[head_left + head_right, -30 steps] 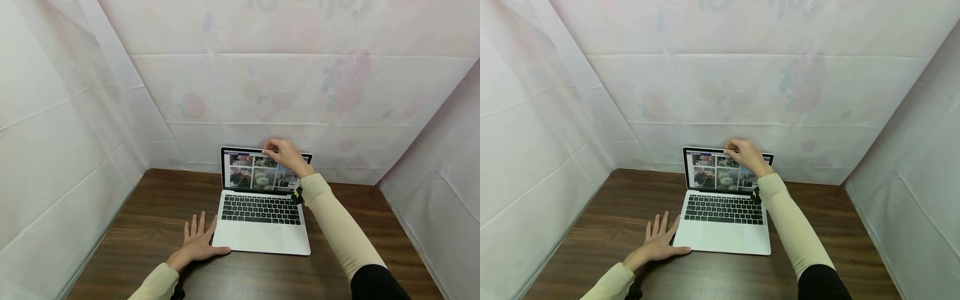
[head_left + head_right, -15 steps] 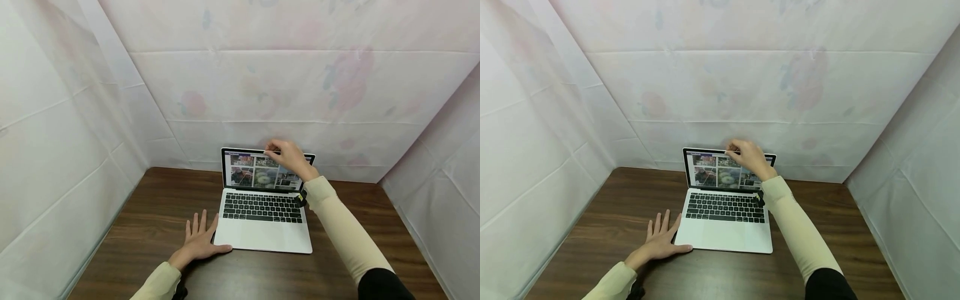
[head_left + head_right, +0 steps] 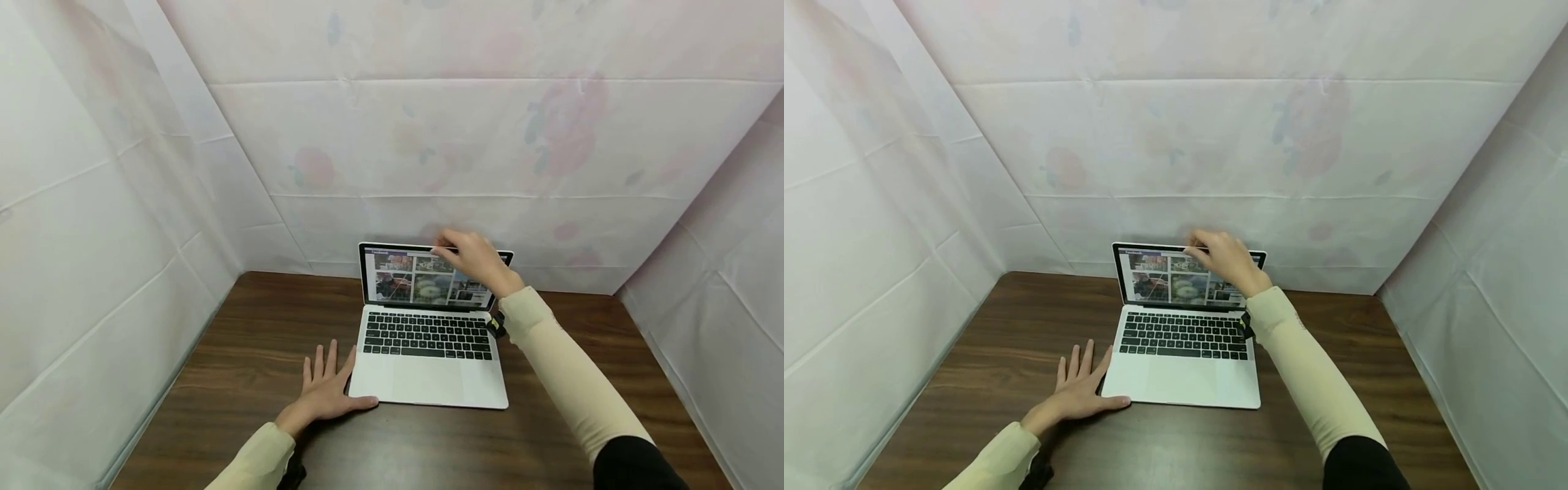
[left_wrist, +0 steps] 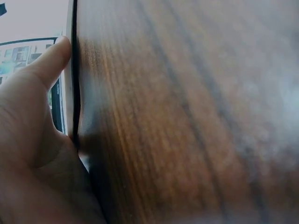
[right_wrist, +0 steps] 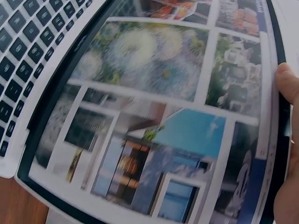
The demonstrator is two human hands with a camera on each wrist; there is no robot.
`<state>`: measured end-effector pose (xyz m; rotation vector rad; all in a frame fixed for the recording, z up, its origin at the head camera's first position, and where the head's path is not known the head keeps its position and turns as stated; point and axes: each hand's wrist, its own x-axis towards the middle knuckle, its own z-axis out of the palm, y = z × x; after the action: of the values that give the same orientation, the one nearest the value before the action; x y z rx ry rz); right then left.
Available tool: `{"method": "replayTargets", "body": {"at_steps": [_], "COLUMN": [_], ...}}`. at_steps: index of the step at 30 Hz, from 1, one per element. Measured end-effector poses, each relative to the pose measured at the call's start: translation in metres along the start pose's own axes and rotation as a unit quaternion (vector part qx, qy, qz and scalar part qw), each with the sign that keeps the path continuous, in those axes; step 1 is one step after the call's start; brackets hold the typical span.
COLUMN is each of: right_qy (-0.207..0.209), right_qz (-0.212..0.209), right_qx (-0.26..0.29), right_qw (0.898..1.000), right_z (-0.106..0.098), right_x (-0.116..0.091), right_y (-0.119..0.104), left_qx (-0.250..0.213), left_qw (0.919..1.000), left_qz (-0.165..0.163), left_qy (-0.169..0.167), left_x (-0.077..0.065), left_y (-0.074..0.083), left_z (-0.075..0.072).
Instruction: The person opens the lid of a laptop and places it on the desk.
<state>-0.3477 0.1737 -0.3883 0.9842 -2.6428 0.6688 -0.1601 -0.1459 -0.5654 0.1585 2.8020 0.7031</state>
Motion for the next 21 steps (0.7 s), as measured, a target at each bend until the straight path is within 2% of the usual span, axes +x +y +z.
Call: {"method": "replayTargets", "body": {"at_steps": [5, 8, 14, 17, 21], "right_qy": [-0.007, -0.010, 0.003, 0.012, 0.016], "right_qz": [-0.001, -0.008, -0.009, -0.007, 0.011], "right_qx": [-0.039, -0.066, -0.122, -0.126, -0.098], "right_qw": [0.999, 0.998, 0.992, 0.992, 0.995], "right_z": [-0.003, -0.004, -0.011, -0.015, -0.019], "right_x": [-0.009, -0.016, -0.032, -0.041, -0.056], "right_y": [0.004, 0.008, 0.018, 0.023, 0.033], "left_qx": [-0.004, 0.002, 0.017, 0.017, 0.031], "left_qw": [0.9999, 0.9996, 0.9989, 0.9984, 0.9969], "left_qz": [0.017, 0.027, 0.042, 0.054, 0.071], "left_qy": [0.002, 0.009, -0.003, 0.000, 0.011], "left_x": [-0.001, -0.004, -0.004, -0.004, -0.004], "left_y": [-0.001, -0.002, -0.003, -0.005, -0.010], "left_z": [-0.003, -0.010, -0.027, -0.032, -0.033]}}
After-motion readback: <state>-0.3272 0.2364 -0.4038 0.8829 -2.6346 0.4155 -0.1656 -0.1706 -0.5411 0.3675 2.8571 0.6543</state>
